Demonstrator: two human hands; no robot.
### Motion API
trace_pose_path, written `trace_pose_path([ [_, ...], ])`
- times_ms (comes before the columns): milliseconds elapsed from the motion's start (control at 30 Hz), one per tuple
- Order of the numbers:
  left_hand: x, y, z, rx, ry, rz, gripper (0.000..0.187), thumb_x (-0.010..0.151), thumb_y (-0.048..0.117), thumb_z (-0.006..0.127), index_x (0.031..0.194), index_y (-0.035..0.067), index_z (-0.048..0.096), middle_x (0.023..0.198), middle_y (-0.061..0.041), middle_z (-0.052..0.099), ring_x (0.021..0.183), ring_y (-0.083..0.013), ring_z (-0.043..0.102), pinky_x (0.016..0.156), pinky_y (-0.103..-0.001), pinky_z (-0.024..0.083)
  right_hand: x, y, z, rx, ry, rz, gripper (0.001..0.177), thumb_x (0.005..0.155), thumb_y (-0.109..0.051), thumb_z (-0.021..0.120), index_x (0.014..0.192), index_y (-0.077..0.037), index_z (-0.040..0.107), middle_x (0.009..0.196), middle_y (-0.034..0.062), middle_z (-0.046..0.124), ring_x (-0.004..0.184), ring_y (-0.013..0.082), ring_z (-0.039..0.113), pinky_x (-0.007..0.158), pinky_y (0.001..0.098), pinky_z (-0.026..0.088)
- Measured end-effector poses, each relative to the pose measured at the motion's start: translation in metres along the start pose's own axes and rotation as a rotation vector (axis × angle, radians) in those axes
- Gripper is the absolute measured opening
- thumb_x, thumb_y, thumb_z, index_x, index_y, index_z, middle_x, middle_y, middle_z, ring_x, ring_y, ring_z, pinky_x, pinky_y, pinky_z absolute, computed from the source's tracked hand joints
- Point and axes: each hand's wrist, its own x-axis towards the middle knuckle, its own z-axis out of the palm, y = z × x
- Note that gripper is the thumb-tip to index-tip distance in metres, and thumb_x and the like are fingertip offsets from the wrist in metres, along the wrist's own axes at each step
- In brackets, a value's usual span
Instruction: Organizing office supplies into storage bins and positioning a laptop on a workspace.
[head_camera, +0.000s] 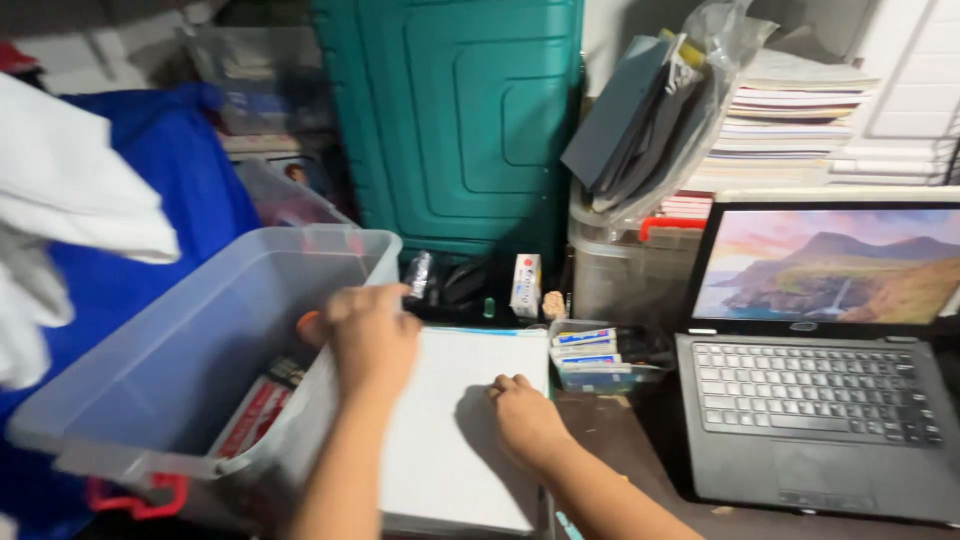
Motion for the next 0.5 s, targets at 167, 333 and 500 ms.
trace_pose_path([
  [167,-0.009,-0.064,-0.029,0.274,-0.294,-0.217,0.036,0.091,0.023,0.053,0.123,0.013,0.066,0.115,-0.017,0.07,0.114,-0.0403,0.061,0.092,-0.054,0.047,0.008,0.002,0.002,0.002,-0.004,0.016,0.032,0.083,-0.006,0.058,0.113,-0.008,0.068,0.121,0.0128,0.063,0.112,0.0345,0.058,0.095,0.0415,0.051],
  [333,-0.038,-0.047,-0.009,0.214,-0.388,-0.227,0.031,0.1,0.016,0.041,0.113,-0.002,0.063,0.094,-0.025,0.074,0.088,-0.0421,0.074,0.079,-0.052,0.059,0.026,-0.035,-0.039,0.361,0.001,0.199,0.039,0.091,-0.024,0.065,0.129,-0.016,0.065,0.128,0.0177,0.061,0.118,0.0391,0.056,0.103,0.0451,0.046],
  [500,-0.068,0.005,0.002,0.116,-0.389,-0.225,0.032,0.101,0.014,0.041,0.121,-0.003,0.059,0.098,-0.024,0.071,0.084,-0.0393,0.074,0.071,-0.046,0.06,0.035,-0.081,-0.077,0.416,0.45,-0.293,0.062,0.083,-0.018,0.062,0.143,-0.006,0.053,0.151,0.0244,0.045,0.133,0.0456,0.044,0.11,0.0492,0.038],
])
